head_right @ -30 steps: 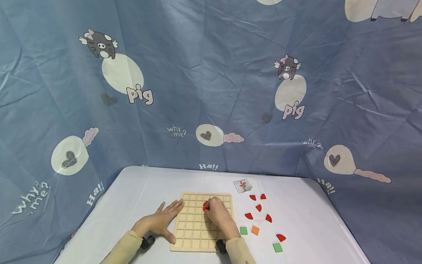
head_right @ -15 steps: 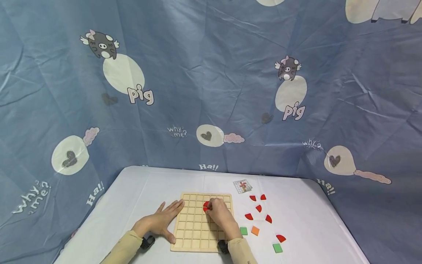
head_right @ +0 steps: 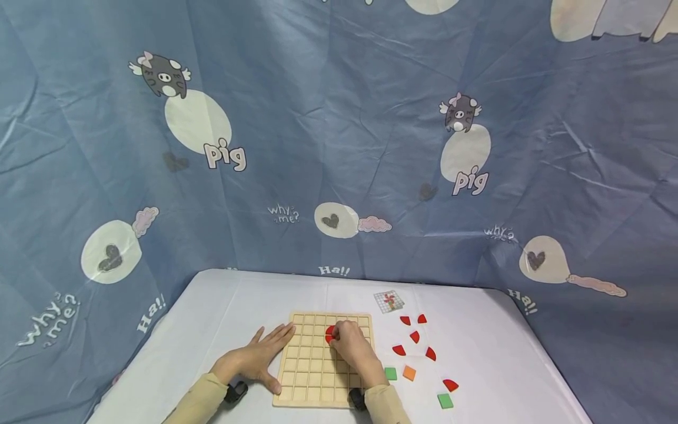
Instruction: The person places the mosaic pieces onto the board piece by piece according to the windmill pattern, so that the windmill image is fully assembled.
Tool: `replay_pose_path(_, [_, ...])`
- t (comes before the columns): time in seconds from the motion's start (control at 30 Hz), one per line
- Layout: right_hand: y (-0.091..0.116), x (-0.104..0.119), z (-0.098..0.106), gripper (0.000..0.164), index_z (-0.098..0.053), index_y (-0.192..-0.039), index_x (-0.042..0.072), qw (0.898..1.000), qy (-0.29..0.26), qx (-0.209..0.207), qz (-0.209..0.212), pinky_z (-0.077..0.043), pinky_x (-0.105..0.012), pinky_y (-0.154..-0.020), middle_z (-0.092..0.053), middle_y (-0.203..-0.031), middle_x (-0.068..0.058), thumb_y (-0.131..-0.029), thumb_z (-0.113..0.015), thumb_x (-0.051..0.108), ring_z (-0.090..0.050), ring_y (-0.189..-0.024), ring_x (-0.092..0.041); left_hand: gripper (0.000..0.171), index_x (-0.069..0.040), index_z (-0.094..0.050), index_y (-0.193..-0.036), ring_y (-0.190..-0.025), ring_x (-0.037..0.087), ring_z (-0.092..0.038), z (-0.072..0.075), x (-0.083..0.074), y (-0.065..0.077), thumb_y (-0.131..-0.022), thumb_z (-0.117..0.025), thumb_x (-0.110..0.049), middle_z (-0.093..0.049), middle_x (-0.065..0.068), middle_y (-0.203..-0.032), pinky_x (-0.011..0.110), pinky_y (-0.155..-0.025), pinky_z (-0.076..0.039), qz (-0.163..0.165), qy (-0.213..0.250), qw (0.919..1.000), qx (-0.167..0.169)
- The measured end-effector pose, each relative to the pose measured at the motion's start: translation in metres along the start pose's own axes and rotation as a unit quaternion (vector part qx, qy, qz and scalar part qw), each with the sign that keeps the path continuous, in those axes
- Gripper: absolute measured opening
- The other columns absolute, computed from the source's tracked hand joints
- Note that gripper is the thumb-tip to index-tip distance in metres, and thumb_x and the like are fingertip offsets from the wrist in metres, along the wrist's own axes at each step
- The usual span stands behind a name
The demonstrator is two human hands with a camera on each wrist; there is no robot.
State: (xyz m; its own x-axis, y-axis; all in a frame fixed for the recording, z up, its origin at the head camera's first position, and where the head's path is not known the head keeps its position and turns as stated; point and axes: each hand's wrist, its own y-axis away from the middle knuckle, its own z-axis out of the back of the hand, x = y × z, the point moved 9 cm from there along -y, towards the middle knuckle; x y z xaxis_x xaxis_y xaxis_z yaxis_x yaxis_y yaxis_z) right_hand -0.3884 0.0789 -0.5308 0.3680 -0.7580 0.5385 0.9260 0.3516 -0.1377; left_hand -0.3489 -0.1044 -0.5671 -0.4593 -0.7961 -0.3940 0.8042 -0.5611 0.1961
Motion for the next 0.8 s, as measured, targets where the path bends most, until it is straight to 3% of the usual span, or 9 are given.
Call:
replay_pose_path(0.2, [0.002,0.006,0.006,0.007,-0.068,-0.083,0.007,1.0,0.004,-0.005,0.006,-0.044,-0.019,-0.053,-0.061,-0.074,0.003,-0.085,-0.073,0.011,-0.05,-0.064,-0.004,0.135,-0.008,-0.009,-0.156,-0.151,0.032,-0.006,-0.001,-0.001,0.001,-0.054,-0.077,-0.067,-0.005,0.01,-0.164,0.065,-0.117,0.0,-0.006,0.001,1.0,0.001])
replay_pose_path(0.47, [0.004,0.01,0.045,0.012,-0.067,-0.095,0.001,0.999,-0.018,-0.039,0.023,-0.05,-0.022,-0.06,-0.064,-0.083,-0.002,-0.085,-0.071,0.007,-0.057,-0.074,-0.01,0.136,-0.008,-0.009,-0.155,-0.151,0.033,-0.006,0.001,0.0,0.0,-0.053,-0.077,-0.067,-0.005,0.011,-0.164,0.065,-0.117,0.0,-0.006,0.004,1.0,-0.003])
replay_pose_path(0.8, [0.016,-0.019,0.081,0.021,-0.063,-0.099,0.006,0.992,-0.097,-0.084,-0.008,-0.051,-0.026,-0.071,-0.062,-0.09,-0.005,-0.081,-0.073,0.005,-0.057,-0.082,-0.013,0.136,-0.008,-0.009,-0.155,-0.151,0.032,-0.006,0.0,0.002,0.0,-0.054,-0.076,-0.068,-0.005,0.01,-0.164,0.065,-0.117,0.0,-0.007,-0.003,1.0,0.001])
